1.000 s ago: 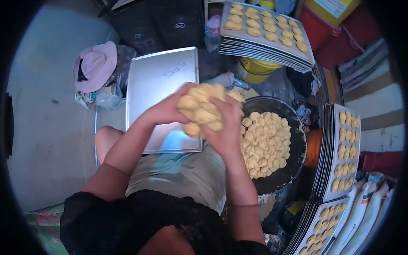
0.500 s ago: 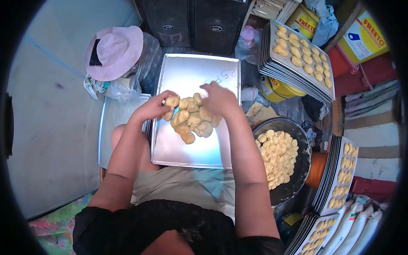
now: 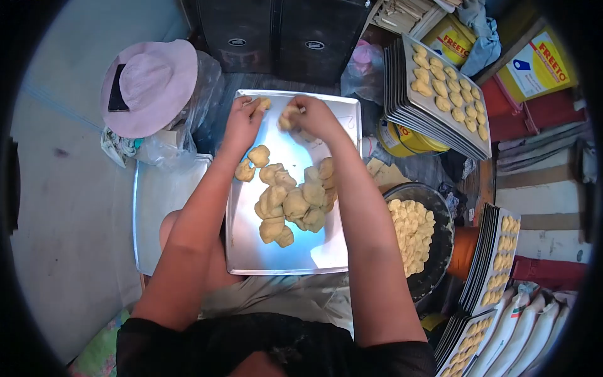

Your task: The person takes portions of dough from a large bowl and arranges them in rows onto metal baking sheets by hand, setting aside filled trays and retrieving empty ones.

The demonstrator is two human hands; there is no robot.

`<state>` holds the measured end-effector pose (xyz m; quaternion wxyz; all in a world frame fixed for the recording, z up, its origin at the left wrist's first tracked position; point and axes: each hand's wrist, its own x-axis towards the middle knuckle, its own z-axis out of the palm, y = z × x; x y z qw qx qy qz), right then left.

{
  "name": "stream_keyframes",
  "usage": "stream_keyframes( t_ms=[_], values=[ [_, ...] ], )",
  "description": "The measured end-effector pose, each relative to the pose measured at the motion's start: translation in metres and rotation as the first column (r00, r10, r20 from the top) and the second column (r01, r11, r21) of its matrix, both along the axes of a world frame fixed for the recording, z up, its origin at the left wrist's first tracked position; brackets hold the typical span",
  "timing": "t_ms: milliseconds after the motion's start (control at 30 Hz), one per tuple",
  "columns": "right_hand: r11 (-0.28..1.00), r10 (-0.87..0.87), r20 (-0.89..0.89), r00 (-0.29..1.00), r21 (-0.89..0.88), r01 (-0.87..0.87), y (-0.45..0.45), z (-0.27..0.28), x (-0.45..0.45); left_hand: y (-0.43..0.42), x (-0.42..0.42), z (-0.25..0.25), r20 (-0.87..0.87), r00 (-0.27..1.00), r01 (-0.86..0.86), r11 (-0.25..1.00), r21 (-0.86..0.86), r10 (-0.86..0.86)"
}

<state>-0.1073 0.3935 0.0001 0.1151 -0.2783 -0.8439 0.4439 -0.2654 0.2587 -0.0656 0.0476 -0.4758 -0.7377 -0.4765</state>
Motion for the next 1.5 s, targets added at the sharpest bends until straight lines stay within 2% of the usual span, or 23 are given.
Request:
stream_keyframes(
  t_ms=[67, 100, 200, 233, 300, 367, 400, 467, 500, 600, 633, 667, 733, 833, 867, 933, 967, 1033, 1067, 1133, 1233, 1367, 1500],
  values=[
    [0.977, -0.19, -0.271, 0.944, 0.046, 0.21, 0.003, -0.028, -0.026, -0.002, -0.004, 0.005, 0.067, 0.997, 0.05, 0.99, -0.135, -0.042],
    [0.915, -0.127, -0.419, 0.899, 0.3, 0.269, -0.001, -0.032, -0.03, -0.005, -0.005, 0.009, 0.101, 0.993, 0.077, 0.976, -0.204, -0.057],
    [0.887, -0.062, -0.026, 0.998, 0.457, 0.067, -0.019, -0.034, -0.022, -0.005, 0.002, 0.018, 0.038, 0.998, -0.044, 0.956, -0.291, 0.057],
    [0.904, -0.052, 0.092, 0.994, 0.428, 0.008, -0.021, -0.024, -0.017, -0.003, 0.002, 0.02, 0.033, 0.998, -0.035, 0.948, -0.315, 0.048],
    [0.873, -0.14, 0.086, 0.986, 0.481, 0.082, -0.023, -0.009, 0.0, 0.003, 0.002, 0.022, 0.031, 0.999, -0.012, 0.932, -0.363, 0.025],
    [0.788, -0.229, 0.13, 0.965, 0.607, 0.106, -0.028, -0.001, 0.023, 0.003, 0.004, 0.022, -0.14, 0.989, -0.092, 0.923, -0.374, 0.042],
    [0.86, -0.17, 0.188, 0.967, 0.508, 0.053, -0.022, -0.003, 0.031, 0.005, 0.005, 0.024, -0.228, 0.972, -0.134, 0.92, -0.368, 0.05],
    [0.957, -0.037, 0.274, 0.961, 0.288, -0.045, -0.003, -0.018, 0.044, 0.01, 0.009, 0.027, -0.296, 0.955, -0.051, 0.962, -0.269, -0.032],
    [0.99, -0.05, 0.071, 0.996, 0.137, 0.04, 0.004, -0.02, 0.041, 0.013, 0.012, 0.029, -0.333, 0.941, -0.006, 0.975, -0.221, -0.069],
    [0.86, -0.47, -0.224, 0.854, 0.103, 0.5, 0.01, -0.024, 0.025, 0.024, 0.027, 0.032, -0.383, 0.852, 0.233, 0.914, -0.332, -0.357],
    [0.852, -0.428, -0.169, 0.888, 0.254, 0.459, 0.009, -0.025, 0.02, 0.028, 0.029, 0.028, -0.447, 0.827, 0.142, 0.897, -0.42, -0.34],
    [0.867, -0.304, 0.1, 0.948, 0.442, 0.231, 0.017, -0.039, 0.016, 0.032, 0.03, 0.025, -0.447, 0.847, 0.086, 0.903, -0.421, -0.289],
    [0.726, -0.216, -0.041, 0.976, 0.661, 0.189, 0.01, -0.045, 0.022, 0.037, 0.031, 0.025, -0.453, 0.872, -0.027, 0.907, -0.419, -0.183],
    [0.926, -0.186, 0.06, 0.981, 0.344, 0.154, 0.001, -0.002, 0.07, 0.041, 0.035, 0.029, -0.473, 0.868, -0.052, 0.917, -0.395, -0.154],
    [0.964, -0.02, 0.139, 0.99, 0.265, -0.018, -0.002, -0.004, 0.089, 0.043, 0.038, 0.03, -0.473, 0.869, -0.059, 0.919, -0.389, -0.144],
    [0.935, 0.327, 0.253, 0.911, 0.054, -0.351, -0.01, -0.012, 0.119, 0.053, 0.043, 0.024, -0.52, 0.825, 0.1, 0.962, -0.253, -0.222],
    [0.965, 0.251, 0.2, 0.947, 0.025, -0.261, -0.009, -0.012, 0.123, 0.058, 0.047, 0.021, -0.548, 0.795, 0.187, 0.964, -0.187, -0.26],
    [0.996, 0.089, 0.098, 0.991, -0.035, -0.086, 0.002, -0.004, 0.123, 0.067, 0.054, 0.021, -0.478, 0.804, 0.164, 0.904, -0.394, -0.354],
    [0.979, -0.139, -0.023, 0.99, -0.151, 0.134, 0.016, -0.016, 0.116, 0.071, 0.058, 0.021, -0.436, 0.81, 0.151, 0.858, -0.491, -0.393],
    [0.874, -0.426, -0.18, 0.887, 0.172, 0.455, 0.024, -0.017, 0.091, 0.073, 0.067, 0.025, -0.419, 0.835, 0.124, 0.863, -0.489, -0.357],
    [0.764, -0.451, 0.183, 0.874, 0.584, 0.272, 0.018, -0.032, 0.068, 0.062, 0.076, 0.029, -0.401, 0.866, 0.126, 0.905, -0.406, -0.3],
    [0.803, -0.385, 0.225, 0.895, 0.56, 0.205, 0.029, -0.05, 0.065, 0.013, 0.071, 0.057, -0.299, 0.899, 0.183, 0.894, -0.41, -0.321],
    [0.793, -0.398, 0.119, 0.909, 0.542, 0.277, 0.033, -0.056, 0.063, -0.061, 0.05, 0.075, -0.024, 0.937, 0.251, 0.721, -0.646, -0.348]
  ],
)
